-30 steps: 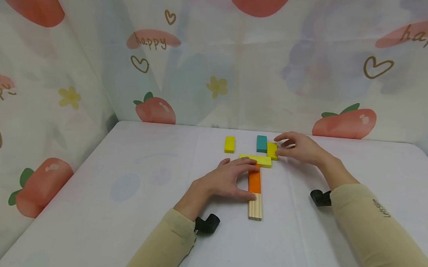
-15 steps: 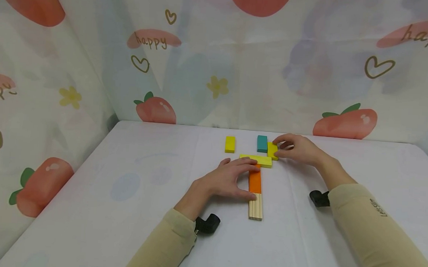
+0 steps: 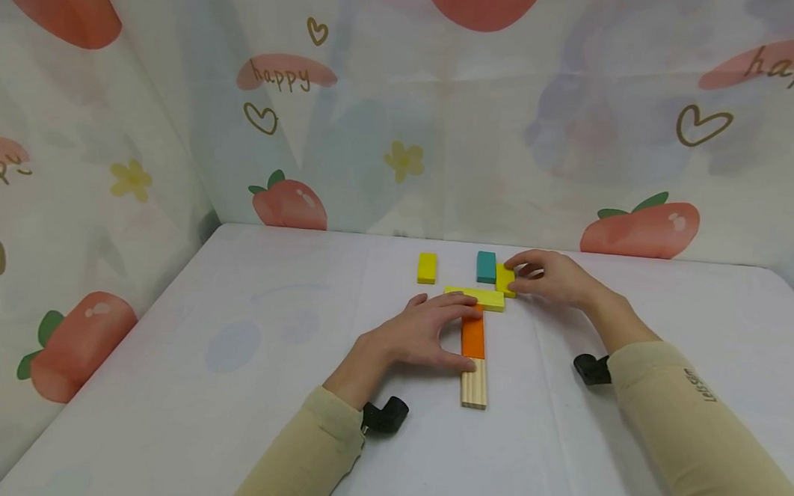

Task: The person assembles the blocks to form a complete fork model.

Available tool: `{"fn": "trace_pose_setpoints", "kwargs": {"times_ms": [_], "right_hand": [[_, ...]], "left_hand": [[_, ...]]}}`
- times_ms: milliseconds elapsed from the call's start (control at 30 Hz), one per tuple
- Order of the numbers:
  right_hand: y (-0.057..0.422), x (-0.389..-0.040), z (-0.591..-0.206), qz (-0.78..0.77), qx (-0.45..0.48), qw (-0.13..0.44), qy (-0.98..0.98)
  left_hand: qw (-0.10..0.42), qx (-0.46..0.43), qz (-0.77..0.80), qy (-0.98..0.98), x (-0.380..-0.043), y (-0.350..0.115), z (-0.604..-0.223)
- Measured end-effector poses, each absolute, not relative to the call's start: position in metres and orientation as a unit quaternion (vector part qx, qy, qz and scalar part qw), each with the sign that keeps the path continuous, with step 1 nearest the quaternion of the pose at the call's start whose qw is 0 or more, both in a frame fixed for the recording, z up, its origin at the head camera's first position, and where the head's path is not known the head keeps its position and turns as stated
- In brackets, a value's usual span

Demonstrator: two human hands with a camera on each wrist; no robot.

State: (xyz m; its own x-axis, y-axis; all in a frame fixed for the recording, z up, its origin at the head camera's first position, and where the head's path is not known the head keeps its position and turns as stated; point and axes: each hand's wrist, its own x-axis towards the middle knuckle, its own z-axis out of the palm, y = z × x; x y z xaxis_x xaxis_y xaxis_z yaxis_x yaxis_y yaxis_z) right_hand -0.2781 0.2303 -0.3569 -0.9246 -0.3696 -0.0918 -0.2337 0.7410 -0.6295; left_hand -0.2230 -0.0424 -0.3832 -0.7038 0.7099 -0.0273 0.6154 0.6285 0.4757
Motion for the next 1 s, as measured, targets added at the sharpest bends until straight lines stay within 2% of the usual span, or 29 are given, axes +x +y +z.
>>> {"fn": "trace_pose_setpoints", "kwargs": {"times_ms": [1000], "right_hand": [[0.2271, -0.2814, -0.3589, -0.312, -0.172, 0.099, 0.929]], "left_hand": [[0.109, 0.371, 0.224, 0.895, -0.2236, -0.0428, -0.3837]]}}
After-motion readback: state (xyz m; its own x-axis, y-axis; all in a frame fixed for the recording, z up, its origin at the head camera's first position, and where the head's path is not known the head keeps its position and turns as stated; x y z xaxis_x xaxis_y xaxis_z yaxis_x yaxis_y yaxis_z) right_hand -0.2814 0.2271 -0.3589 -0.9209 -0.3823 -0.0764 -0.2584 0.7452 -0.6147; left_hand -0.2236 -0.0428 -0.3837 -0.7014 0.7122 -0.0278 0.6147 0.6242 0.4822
